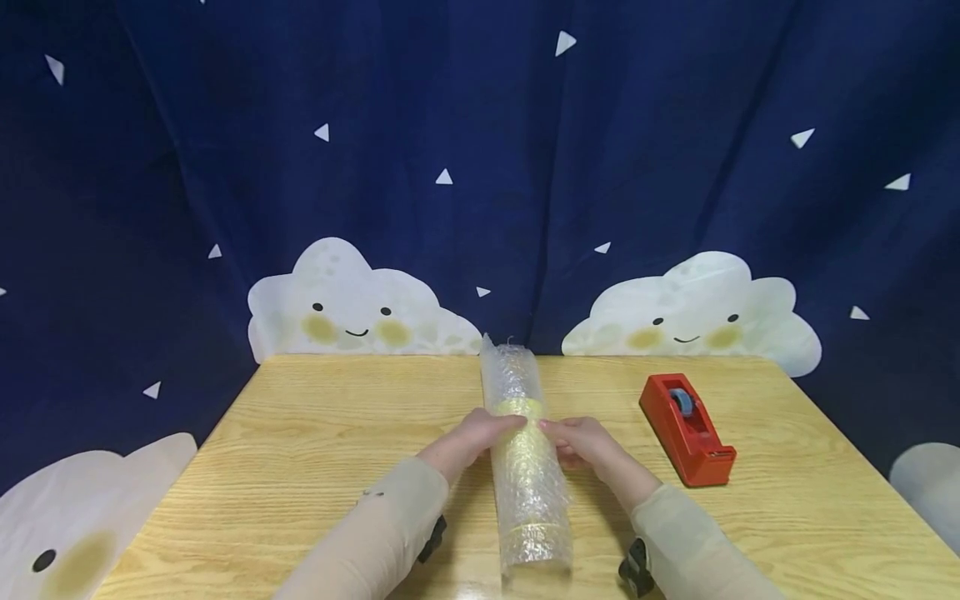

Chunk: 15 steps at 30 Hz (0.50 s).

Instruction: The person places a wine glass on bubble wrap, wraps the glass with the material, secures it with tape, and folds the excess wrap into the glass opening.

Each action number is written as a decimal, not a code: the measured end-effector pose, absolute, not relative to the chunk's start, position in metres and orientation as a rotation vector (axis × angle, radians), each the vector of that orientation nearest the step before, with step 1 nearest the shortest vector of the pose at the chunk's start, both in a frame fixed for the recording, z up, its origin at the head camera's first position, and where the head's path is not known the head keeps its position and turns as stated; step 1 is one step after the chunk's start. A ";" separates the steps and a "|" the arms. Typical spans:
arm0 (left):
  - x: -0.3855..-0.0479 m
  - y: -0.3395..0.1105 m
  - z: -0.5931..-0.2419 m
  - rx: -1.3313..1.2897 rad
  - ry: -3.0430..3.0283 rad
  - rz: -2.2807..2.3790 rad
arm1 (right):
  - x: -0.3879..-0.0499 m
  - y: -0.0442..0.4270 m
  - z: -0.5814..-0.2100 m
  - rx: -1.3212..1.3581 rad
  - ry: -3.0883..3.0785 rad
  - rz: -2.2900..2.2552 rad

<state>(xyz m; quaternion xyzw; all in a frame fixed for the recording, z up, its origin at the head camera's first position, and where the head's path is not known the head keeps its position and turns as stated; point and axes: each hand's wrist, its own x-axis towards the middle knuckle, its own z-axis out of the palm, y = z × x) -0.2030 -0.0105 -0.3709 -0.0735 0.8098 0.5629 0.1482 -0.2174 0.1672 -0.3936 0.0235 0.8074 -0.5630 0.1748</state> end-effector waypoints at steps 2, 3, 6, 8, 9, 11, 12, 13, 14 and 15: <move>-0.204 -0.010 -0.370 -0.222 2.329 1.618 | -0.217 0.167 -0.395 0.059 2.276 -1.631; -0.205 -0.010 -0.370 -0.229 2.333 1.612 | -0.217 0.167 -0.395 0.053 2.271 -1.643; -0.206 -0.009 -0.370 -0.255 2.350 1.596 | -0.217 0.168 -0.396 0.044 2.267 -1.659; -0.207 -0.009 -0.371 -0.272 2.357 1.588 | -0.217 0.169 -0.396 0.019 2.272 -1.635; -0.207 -0.008 -0.371 -0.280 2.354 1.586 | -0.217 0.171 -0.395 -0.008 2.282 -1.613; -0.208 -0.007 -0.372 -0.289 2.354 1.587 | -0.216 0.176 -0.391 -0.049 2.317 -1.545; -0.208 -0.006 -0.372 -0.288 2.352 1.591 | -0.215 0.180 -0.389 -0.065 2.338 -1.511; -0.209 -0.006 -0.373 -0.283 2.350 1.597 | -0.214 0.183 -0.385 -0.078 2.363 -1.473; -0.209 -0.005 -0.372 -0.281 2.338 1.613 | -0.213 0.188 -0.381 -0.101 2.389 -1.434; -0.210 -0.004 -0.372 -0.273 2.336 1.619 | -0.212 0.194 -0.377 -0.115 2.417 -1.399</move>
